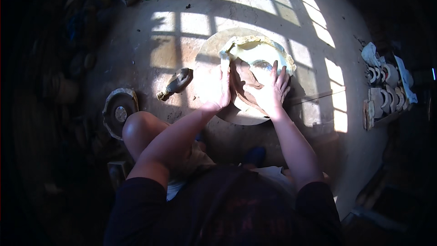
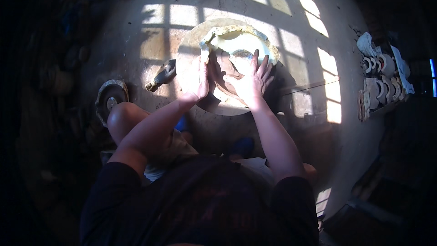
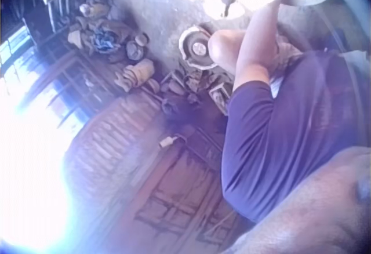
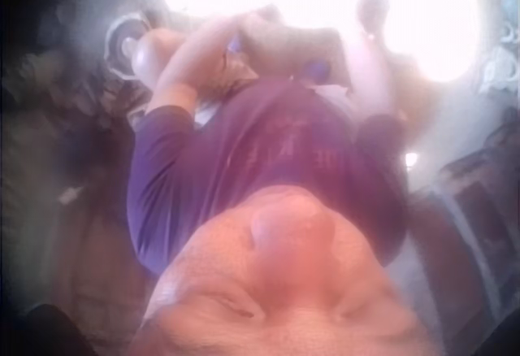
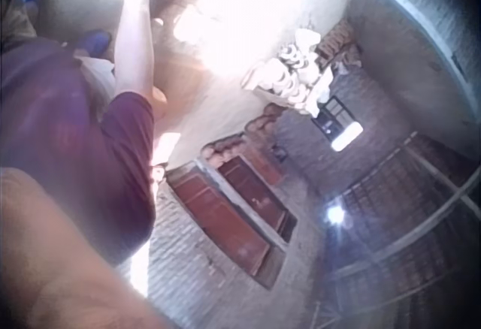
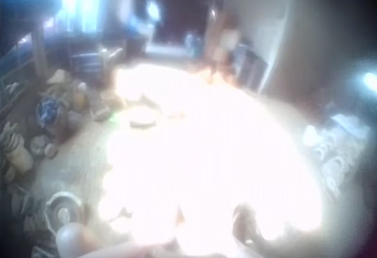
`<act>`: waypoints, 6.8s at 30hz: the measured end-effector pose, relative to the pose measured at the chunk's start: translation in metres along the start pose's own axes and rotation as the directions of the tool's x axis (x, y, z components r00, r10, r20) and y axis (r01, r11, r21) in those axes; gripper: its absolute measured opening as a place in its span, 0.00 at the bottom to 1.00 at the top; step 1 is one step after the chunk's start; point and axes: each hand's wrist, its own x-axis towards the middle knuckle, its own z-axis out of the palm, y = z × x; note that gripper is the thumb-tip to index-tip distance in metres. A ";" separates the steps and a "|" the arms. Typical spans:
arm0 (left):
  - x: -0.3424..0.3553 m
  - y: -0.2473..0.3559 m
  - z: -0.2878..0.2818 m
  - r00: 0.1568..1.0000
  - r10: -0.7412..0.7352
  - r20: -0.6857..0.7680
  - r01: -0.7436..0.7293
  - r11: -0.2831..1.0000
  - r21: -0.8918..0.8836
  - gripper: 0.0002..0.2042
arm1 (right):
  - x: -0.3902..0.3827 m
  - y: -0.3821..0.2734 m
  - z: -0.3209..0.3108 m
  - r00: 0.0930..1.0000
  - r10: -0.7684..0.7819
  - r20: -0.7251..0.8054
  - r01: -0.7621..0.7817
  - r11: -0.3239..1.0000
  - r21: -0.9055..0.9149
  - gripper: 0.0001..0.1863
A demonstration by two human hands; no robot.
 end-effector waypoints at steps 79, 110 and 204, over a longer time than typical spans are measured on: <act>0.075 -0.022 -0.024 0.971 0.152 0.183 -0.134 0.986 -0.103 0.24 | -0.018 0.060 0.002 0.976 -0.137 -0.167 0.126 0.989 -0.072 0.72; 0.048 -0.056 0.005 0.937 -0.322 0.133 0.323 0.660 -0.678 0.19 | -0.009 -0.010 0.041 0.709 -0.675 -0.206 0.470 0.233 0.852 0.23; -0.083 0.013 -0.018 0.954 -0.091 0.286 0.080 0.996 0.050 0.70 | 0.077 -0.074 -0.014 0.774 -0.387 0.501 0.113 0.863 0.493 0.13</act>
